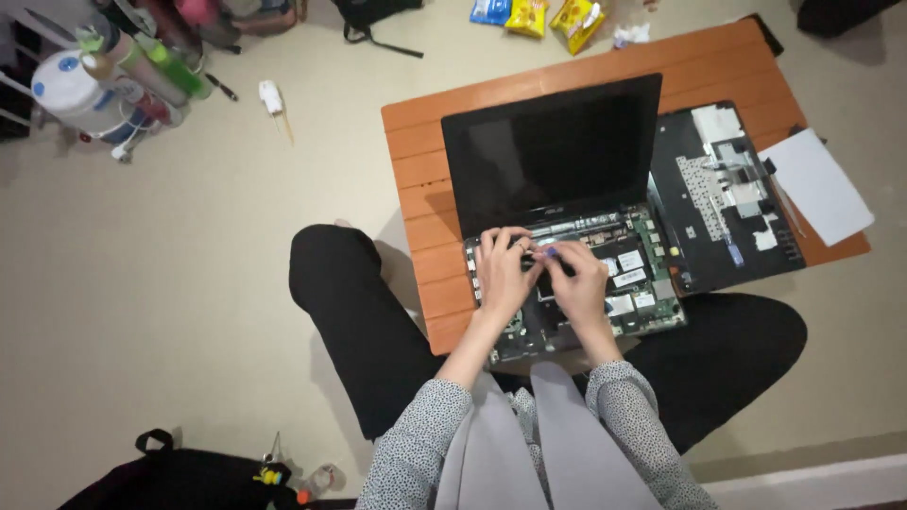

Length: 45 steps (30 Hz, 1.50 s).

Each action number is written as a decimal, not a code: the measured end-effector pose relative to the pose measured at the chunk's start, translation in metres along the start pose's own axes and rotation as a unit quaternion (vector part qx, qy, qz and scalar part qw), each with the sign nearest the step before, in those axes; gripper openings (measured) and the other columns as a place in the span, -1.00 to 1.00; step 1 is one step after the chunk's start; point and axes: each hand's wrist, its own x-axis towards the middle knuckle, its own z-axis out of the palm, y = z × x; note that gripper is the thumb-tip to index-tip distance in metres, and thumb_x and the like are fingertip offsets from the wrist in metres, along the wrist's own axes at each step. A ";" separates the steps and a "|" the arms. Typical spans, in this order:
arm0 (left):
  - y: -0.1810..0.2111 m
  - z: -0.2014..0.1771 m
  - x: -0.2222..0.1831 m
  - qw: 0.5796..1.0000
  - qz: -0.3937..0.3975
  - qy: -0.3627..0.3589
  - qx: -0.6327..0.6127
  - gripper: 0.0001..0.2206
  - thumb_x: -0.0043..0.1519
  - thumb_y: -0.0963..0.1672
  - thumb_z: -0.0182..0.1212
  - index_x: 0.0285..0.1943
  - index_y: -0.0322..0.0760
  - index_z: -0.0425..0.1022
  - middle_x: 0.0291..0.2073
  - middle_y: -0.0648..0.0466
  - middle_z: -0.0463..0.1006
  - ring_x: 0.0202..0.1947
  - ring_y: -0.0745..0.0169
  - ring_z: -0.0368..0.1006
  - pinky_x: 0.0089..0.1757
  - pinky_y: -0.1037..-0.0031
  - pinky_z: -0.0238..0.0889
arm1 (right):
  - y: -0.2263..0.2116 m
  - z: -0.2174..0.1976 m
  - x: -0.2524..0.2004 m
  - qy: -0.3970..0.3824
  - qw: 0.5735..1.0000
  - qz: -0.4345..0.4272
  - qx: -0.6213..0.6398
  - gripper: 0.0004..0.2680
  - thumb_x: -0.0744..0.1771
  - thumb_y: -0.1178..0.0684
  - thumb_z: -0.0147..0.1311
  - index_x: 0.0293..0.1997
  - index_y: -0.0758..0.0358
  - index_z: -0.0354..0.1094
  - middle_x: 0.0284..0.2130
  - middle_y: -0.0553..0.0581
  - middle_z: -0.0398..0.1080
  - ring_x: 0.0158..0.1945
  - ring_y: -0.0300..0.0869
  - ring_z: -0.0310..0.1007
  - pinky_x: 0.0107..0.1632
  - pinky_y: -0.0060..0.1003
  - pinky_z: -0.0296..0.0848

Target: Disassembling a laptop to access internal components, involving removing screws with a screwdriver and disconnecting ribbon cables.

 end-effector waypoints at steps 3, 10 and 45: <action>0.003 -0.008 0.003 0.999 0.023 -0.007 -0.021 -0.90 0.11 -0.06 0.34 -0.22 0.14 0.64 -0.01 0.34 0.50 0.17 0.09 0.25 0.04 0.30 0.18 | 0.014 0.001 0.004 -0.025 0.999 -0.022 0.018 -0.89 0.26 0.30 0.29 -0.26 0.19 0.59 -0.32 0.13 0.57 -0.11 0.02 0.56 0.05 -0.15 0.46; -0.010 -0.005 0.012 1.000 0.013 0.006 -0.010 -0.81 -0.06 -0.02 0.47 -0.38 -0.05 0.59 -0.10 0.33 0.51 0.12 0.10 0.25 -0.01 0.28 0.19 | 0.014 -0.005 0.006 -0.135 0.990 0.009 0.038 -0.81 0.37 0.22 0.07 0.04 0.08 0.53 0.03 0.10 0.40 0.16 0.10 0.25 0.31 -0.01 0.16; -0.008 -0.036 0.001 0.996 0.056 0.004 -0.072 -0.88 0.21 -0.09 0.37 -0.36 -0.12 0.56 -0.08 0.19 0.58 0.06 0.02 0.35 0.03 0.22 0.21 | 0.020 -0.041 -0.043 -0.010 0.957 0.019 -0.288 -0.80 0.29 -0.04 0.34 -0.01 -0.07 0.57 -0.08 -0.03 0.44 0.05 -0.02 0.38 0.14 -0.10 0.28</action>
